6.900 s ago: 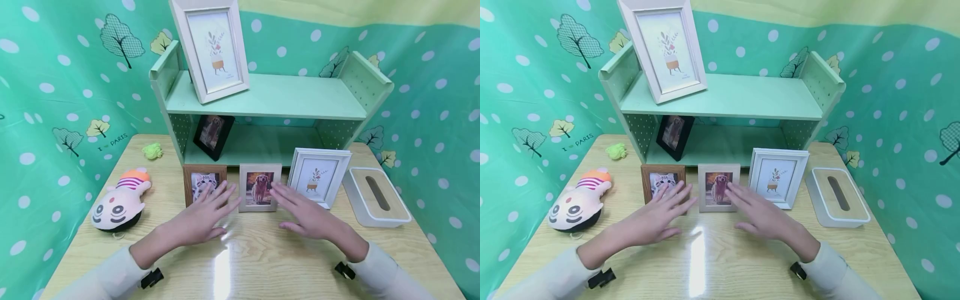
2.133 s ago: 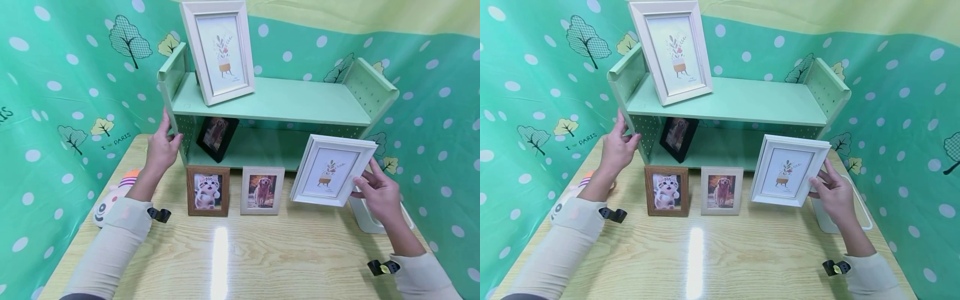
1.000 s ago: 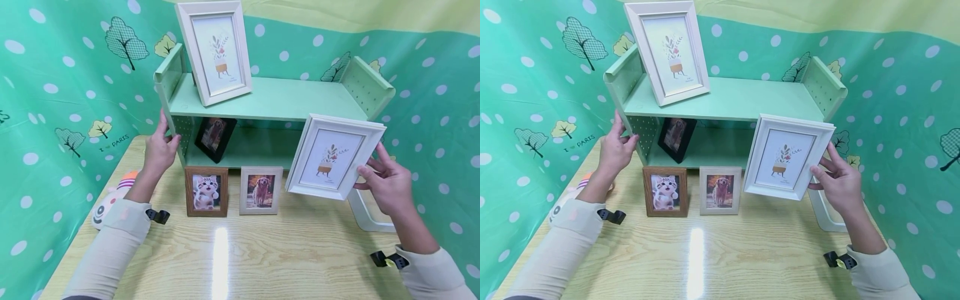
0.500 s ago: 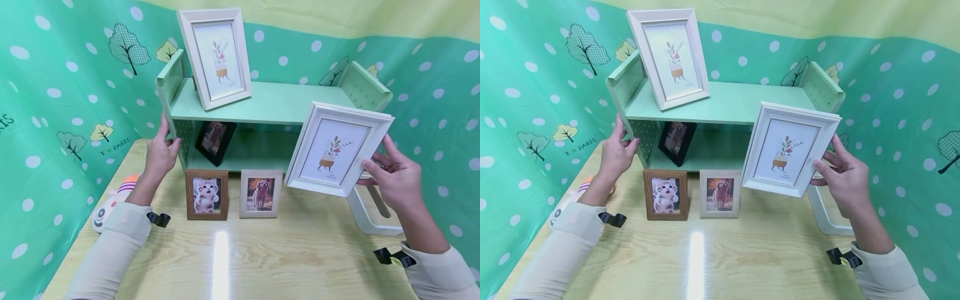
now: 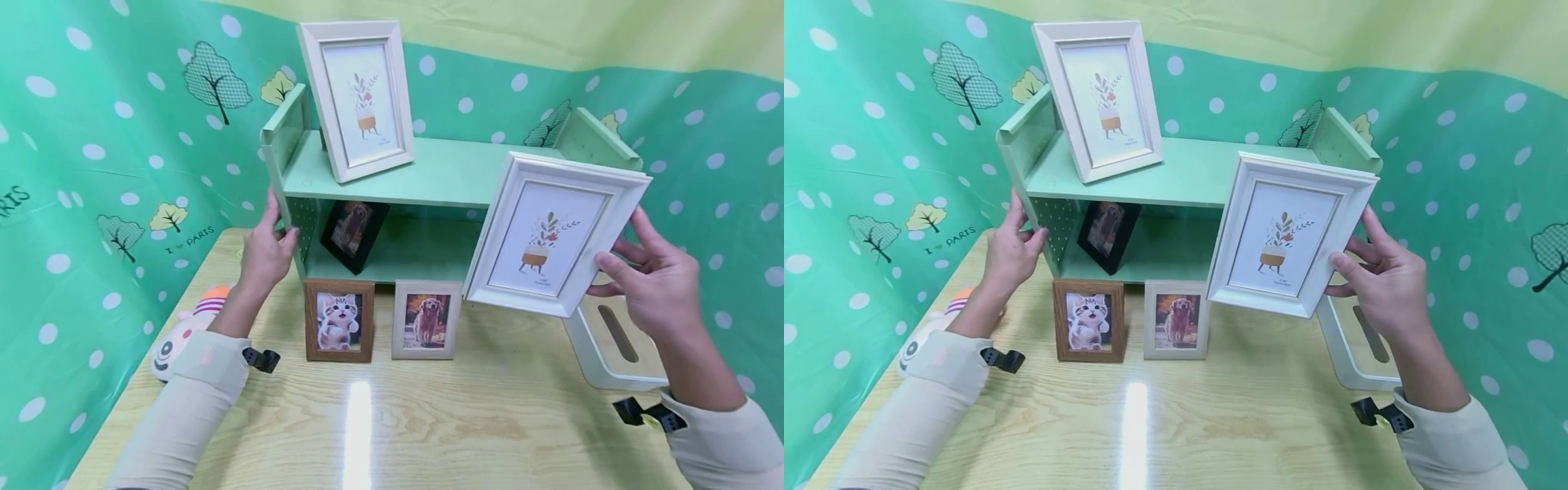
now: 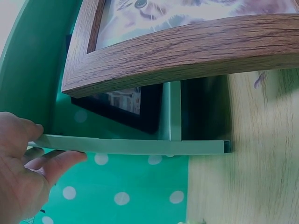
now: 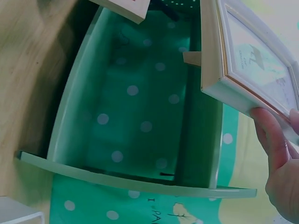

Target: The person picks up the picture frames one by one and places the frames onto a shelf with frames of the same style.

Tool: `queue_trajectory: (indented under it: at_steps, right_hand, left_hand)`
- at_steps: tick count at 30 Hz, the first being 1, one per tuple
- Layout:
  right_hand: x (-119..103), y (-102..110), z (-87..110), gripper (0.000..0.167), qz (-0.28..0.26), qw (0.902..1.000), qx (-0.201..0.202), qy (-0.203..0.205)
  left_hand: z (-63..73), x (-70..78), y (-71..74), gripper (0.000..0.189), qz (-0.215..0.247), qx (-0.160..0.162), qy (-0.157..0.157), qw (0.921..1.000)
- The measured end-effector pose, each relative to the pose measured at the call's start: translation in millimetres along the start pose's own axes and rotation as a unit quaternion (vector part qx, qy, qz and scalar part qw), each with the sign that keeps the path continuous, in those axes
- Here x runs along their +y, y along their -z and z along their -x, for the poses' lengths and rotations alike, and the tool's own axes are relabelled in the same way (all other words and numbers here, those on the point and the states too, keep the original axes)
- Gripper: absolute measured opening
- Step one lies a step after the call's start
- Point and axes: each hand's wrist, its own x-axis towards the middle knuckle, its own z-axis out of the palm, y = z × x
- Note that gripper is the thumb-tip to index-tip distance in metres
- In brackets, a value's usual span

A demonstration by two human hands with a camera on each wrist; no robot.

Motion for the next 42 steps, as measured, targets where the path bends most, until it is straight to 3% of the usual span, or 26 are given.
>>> queue_trajectory:
  at_steps: [6,23,32,42]
  right_hand:
    - [-8,-4,-4.8,0.079,-0.033,0.9994,-0.002,0.009]
    - [-34,-13,-28.9,0.078,-0.025,0.999,0.036,0.012]
    - [-46,-19,-40.4,0.075,-0.02,0.9978,0.044,0.046]
    - [-53,-19,-52.2,0.076,-0.023,0.9984,0.052,0.002]
  left_hand:
    - [0.8,-3.0,-0.7,0.087,-0.004,0.008,-0.013,0.9999]
    - [1.1,-2.0,-0.1,0.088,0.001,0.0,-0.014,0.9999]
    - [0.9,-2.7,0.5,0.087,-0.007,0.014,-0.024,0.9996]
    - [0.8,-3.5,-1.5,0.09,-0.005,0.01,-0.022,0.9997]
